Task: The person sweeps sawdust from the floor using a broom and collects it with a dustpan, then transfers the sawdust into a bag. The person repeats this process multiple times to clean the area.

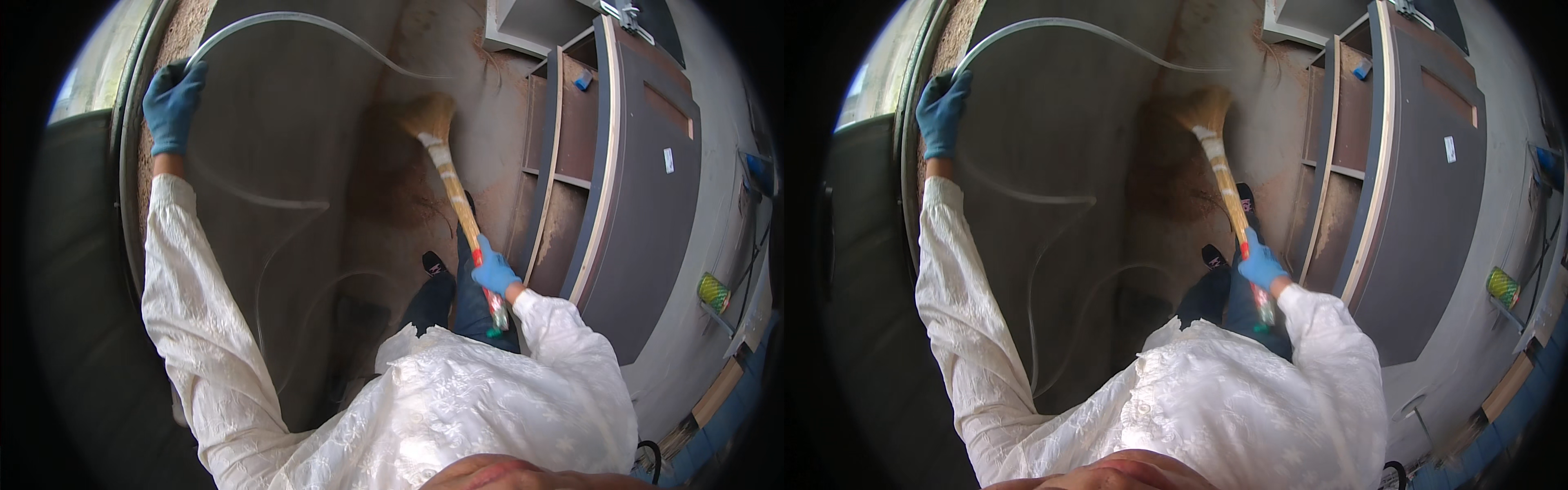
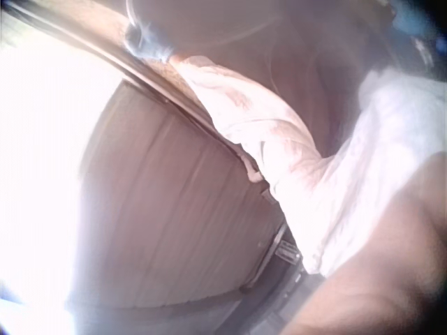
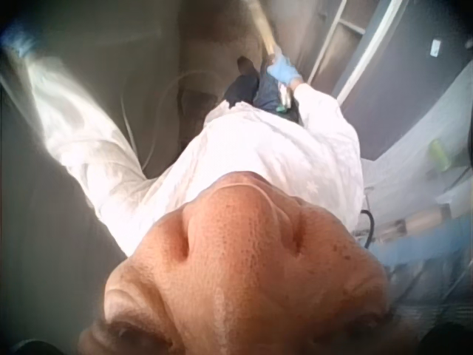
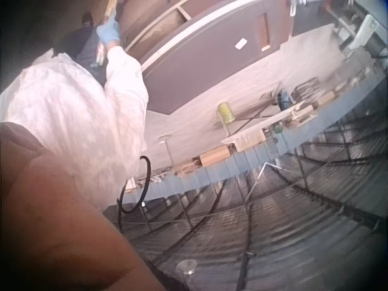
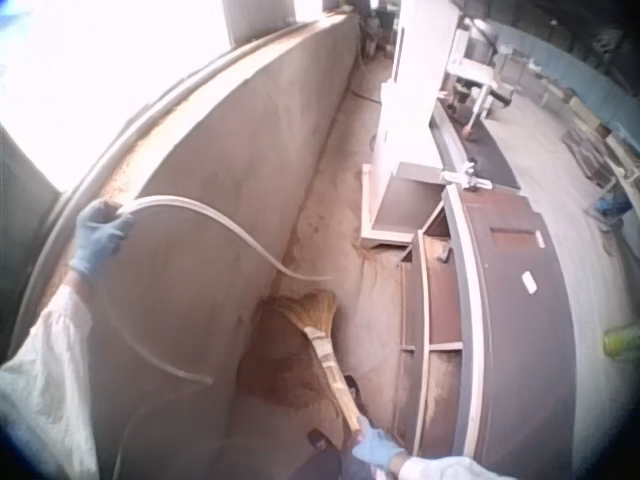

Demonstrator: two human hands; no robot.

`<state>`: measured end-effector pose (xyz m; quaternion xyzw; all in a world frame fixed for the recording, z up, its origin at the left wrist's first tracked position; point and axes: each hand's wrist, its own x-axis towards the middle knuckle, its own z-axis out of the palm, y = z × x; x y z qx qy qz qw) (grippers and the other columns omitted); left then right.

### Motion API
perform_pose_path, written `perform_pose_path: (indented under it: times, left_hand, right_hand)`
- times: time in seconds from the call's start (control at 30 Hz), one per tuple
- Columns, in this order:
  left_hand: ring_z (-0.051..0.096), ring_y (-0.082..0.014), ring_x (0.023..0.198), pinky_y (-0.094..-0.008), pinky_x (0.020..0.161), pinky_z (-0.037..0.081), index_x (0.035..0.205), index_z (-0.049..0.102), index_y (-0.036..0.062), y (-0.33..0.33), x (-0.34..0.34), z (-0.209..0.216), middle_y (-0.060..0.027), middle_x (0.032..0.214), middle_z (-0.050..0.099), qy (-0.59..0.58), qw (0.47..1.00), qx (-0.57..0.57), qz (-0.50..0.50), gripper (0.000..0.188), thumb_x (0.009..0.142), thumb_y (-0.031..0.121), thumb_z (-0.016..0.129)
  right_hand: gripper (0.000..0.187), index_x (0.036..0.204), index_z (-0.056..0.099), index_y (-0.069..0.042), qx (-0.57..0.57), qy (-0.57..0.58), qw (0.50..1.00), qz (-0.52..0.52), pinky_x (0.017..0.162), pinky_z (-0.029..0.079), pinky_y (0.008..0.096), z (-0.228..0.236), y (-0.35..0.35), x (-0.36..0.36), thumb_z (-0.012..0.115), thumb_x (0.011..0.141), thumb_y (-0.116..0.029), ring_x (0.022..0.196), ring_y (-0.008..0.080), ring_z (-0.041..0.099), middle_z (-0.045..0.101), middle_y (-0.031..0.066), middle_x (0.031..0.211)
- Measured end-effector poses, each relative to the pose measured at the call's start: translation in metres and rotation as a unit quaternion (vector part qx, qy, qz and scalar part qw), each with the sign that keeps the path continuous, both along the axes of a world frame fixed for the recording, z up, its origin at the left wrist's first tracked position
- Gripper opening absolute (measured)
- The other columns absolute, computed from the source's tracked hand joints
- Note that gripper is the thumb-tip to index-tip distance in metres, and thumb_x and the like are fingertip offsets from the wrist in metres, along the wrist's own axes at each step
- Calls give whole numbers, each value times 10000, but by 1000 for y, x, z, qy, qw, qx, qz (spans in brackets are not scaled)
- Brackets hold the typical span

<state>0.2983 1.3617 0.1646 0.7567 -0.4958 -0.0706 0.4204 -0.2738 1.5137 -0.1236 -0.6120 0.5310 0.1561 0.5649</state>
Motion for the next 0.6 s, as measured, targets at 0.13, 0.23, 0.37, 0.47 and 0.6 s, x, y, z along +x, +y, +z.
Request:
perform_pose_path:
  times: [0.13, 0.23, 0.37, 0.47, 0.6]
  left_hand:
    - [522, 2, 625, -156, 545, 392, 1062, 736, 61, 5, -16, 7, 57, 813, 673, 21, 999, 2, 25, 214, 885, 163, 802]
    - [525, 2, 621, -152, 537, 383, 1084, 732, 57, 6, -28, 10, 49, 823, 683, 10, 999, -20, 40, 218, 894, 145, 791]
    - [528, 16, 608, -138, 521, 344, 1131, 719, 22, 9, -35, 14, -1, 858, 714, -34, 998, -3, 55, 219, 921, 81, 743]
    - [549, 3, 617, -137, 532, 366, 1171, 708, -14, 9, -33, 15, -33, 896, 729, -76, 993, 15, 93, 250, 929, 50, 717]
    - [570, -11, 624, -133, 552, 393, 1167, 706, -29, 5, -36, 13, -52, 909, 736, -121, 990, 4, 73, 252, 928, 47, 717]
  right_hand:
    - [856, 1547, 272, -99, -39, -34, 992, -115, 996, 481, 490, -62, -87, 71, 637, 773, -137, 1164, 505, 584, 604, 353, 1232]
    - [845, 1551, 267, -102, -62, -43, 986, -146, 994, 486, 499, -111, -177, 132, 622, 786, -160, 1153, 507, 590, 608, 342, 1237]
    - [842, 1523, 318, -69, -135, -7, 980, -149, 955, 525, 482, -174, -305, 213, 655, 755, -146, 1105, 438, 647, 640, 301, 1213]
    - [763, 1480, 365, 7, -165, 60, 983, -56, 982, 517, 479, -206, -380, 253, 625, 791, -194, 1146, 449, 631, 630, 295, 1252]
    - [675, 1444, 396, 95, -226, 126, 955, 148, 928, 546, 471, -228, -363, 254, 580, 878, -223, 1100, 404, 670, 643, 285, 1242]
